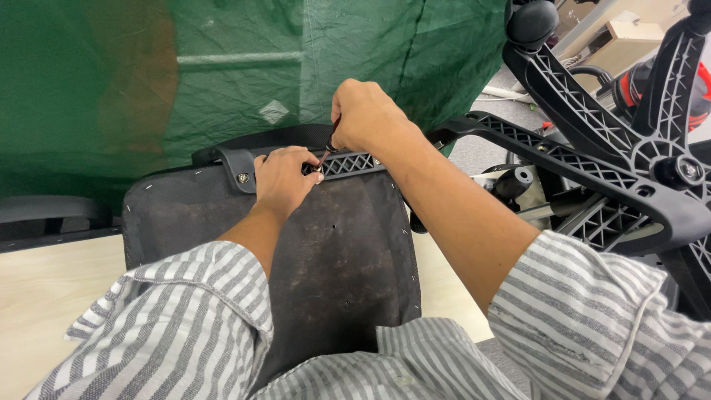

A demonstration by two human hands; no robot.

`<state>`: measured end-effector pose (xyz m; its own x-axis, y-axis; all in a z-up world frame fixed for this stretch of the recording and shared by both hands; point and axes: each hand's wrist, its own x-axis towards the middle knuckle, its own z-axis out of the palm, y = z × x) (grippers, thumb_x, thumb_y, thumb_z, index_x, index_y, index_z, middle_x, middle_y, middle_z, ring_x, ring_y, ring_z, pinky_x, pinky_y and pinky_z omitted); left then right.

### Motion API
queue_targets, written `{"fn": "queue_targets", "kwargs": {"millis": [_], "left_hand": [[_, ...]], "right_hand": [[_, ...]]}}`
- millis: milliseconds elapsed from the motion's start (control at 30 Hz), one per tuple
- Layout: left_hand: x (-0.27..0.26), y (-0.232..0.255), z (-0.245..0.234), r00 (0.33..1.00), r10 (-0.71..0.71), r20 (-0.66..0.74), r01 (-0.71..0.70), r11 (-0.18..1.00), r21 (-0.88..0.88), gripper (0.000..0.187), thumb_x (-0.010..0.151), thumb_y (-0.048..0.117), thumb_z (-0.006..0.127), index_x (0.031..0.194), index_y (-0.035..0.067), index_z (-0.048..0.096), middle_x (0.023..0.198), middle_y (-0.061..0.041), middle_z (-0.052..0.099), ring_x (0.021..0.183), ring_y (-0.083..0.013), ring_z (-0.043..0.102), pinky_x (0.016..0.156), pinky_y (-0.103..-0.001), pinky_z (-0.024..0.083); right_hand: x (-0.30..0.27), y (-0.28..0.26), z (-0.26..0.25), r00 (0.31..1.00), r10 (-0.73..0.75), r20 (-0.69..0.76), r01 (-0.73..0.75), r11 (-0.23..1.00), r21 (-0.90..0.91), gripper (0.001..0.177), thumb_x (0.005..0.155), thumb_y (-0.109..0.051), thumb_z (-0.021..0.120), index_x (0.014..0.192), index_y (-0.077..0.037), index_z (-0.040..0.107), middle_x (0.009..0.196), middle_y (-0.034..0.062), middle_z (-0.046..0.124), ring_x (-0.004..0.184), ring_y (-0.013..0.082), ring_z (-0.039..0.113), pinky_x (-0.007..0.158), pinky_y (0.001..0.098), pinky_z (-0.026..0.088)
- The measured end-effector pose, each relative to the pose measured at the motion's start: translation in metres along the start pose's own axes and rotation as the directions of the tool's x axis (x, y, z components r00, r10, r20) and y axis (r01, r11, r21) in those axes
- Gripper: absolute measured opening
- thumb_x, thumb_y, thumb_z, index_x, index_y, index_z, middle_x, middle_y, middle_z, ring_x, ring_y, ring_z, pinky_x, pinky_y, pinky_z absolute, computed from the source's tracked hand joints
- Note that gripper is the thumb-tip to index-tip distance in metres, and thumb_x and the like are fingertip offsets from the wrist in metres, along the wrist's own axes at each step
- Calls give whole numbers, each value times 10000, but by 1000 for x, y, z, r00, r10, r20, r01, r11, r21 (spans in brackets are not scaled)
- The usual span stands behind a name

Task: The person uses a screwdriver to tighten screws on the underside of an office chair seat, securing the armrest brackets to the seat frame. The person works on multiple screws in sequence.

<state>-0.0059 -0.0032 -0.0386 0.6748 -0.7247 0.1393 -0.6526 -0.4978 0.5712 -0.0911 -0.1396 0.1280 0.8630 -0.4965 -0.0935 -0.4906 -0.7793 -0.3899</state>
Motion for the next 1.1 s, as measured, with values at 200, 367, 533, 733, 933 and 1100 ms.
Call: {"fn": "queue_targets", "kwargs": {"millis": [200, 367, 533, 733, 933, 1100], "left_hand": [[6, -2, 6, 991, 122, 59, -133, 961, 241, 172, 875, 296, 767, 955, 148, 803, 1239, 39, 725, 1064, -239, 673, 888, -465, 471], [6, 16, 10, 999, -4, -51, 15, 976, 216, 160, 793, 260, 769, 853, 111, 781, 1134, 0, 677, 1021, -226, 674, 853, -475, 489], [14, 31, 6, 995, -94, 43, 73, 935, 346, 241, 774, 317, 766, 844, 87, 748, 1046, -62, 552, 1010, -248, 627, 815, -482, 490], [18, 29, 14, 996, -35, 77, -3, 897, 442, 377, 809, 396, 718, 928, 39, 738, 1125, -78, 510, 1048, -281, 572, 783, -493, 493], [17, 24, 17, 989, 4, 148, -69, 895, 442, 342, 927, 364, 631, 846, 59, 764, 1159, -79, 499, 1102, -287, 538, 858, -503, 475], [10, 18, 17, 996, 8, 84, -37, 936, 350, 348, 936, 371, 654, 855, 52, 768, 1138, -83, 506, 1113, -287, 535, 892, -514, 459]], "right_hand": [[2, 6, 7, 992, -107, -64, 107, 994, -4, 257, 639, -80, 869, 860, -46, 744, 880, 167, 742, 884, 328, 727, 776, 394, 581], [0, 9, 12, 968, -218, -126, 224, 974, 38, 176, 659, -24, 806, 827, -59, 765, 866, 156, 737, 839, 330, 734, 750, 394, 591], [-12, -5, 1, 986, -133, -104, 140, 988, 68, 262, 616, -106, 855, 820, -27, 711, 855, 175, 729, 827, 324, 721, 727, 399, 578], [-21, -20, -13, 974, 189, 127, -191, 982, 5, 336, 846, -294, 749, 797, 38, 725, 849, 240, 763, 836, 330, 767, 792, 392, 598], [-11, -1, -4, 990, -16, -137, 20, 999, 29, 219, 613, -93, 843, 789, -40, 724, 868, 186, 733, 875, 344, 718, 774, 406, 582], [-10, 5, 2, 981, -66, -182, 81, 994, 75, 184, 647, -58, 829, 809, -56, 742, 892, 170, 756, 892, 336, 730, 795, 403, 586]]}}
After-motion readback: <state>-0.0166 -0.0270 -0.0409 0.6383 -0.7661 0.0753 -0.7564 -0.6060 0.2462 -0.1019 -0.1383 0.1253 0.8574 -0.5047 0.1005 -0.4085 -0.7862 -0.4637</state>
